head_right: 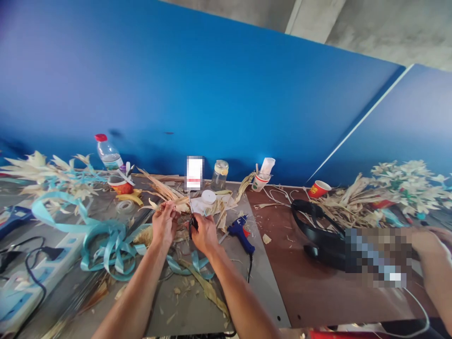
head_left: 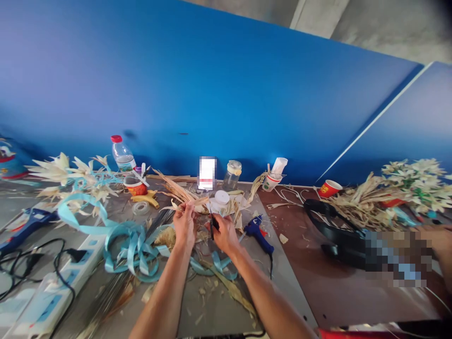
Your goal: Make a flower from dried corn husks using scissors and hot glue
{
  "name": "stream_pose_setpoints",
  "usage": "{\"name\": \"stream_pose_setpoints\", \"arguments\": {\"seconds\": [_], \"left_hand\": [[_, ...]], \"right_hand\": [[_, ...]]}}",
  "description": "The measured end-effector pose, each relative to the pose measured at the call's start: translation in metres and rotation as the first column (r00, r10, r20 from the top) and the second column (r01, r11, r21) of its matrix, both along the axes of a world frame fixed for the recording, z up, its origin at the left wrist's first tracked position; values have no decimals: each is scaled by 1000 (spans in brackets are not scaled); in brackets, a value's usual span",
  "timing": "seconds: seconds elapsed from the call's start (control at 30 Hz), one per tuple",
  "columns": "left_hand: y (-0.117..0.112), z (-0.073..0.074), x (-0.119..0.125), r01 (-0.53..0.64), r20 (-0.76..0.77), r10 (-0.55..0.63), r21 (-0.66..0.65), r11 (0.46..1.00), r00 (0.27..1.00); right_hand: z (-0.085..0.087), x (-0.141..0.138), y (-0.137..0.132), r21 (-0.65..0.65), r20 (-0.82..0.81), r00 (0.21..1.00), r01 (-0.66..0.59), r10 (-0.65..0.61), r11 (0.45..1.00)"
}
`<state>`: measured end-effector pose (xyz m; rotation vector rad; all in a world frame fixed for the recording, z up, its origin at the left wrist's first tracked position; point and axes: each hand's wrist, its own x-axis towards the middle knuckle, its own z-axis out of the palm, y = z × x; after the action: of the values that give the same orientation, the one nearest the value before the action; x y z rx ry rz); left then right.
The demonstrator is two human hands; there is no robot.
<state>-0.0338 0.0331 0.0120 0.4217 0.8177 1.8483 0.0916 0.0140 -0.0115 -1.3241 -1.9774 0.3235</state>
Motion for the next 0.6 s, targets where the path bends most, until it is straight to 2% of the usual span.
{"name": "stream_pose_setpoints", "arguments": {"seconds": [0.13, 0.3, 0.4, 0.6], "left_hand": [[1, -5, -2, -40, -69, 45, 70, 997, 997], [0, -5, -4, -100, -176, 123, 134, 986, 977], [0, -3, -7, -101, -149, 117, 116, 988, 982], [3, -5, -15, -93, -87, 99, 69, 993, 991]], "right_hand": [[0, 0, 0, -31, -17, 1000, -25, 25, 999], [-1, -2, -2, -61, -56, 997, -50, 46, 997], [2, -1, -3, -71, -51, 995, -94, 90, 993], [10, 8, -1, -64, 67, 979, -188, 192, 980]]}}
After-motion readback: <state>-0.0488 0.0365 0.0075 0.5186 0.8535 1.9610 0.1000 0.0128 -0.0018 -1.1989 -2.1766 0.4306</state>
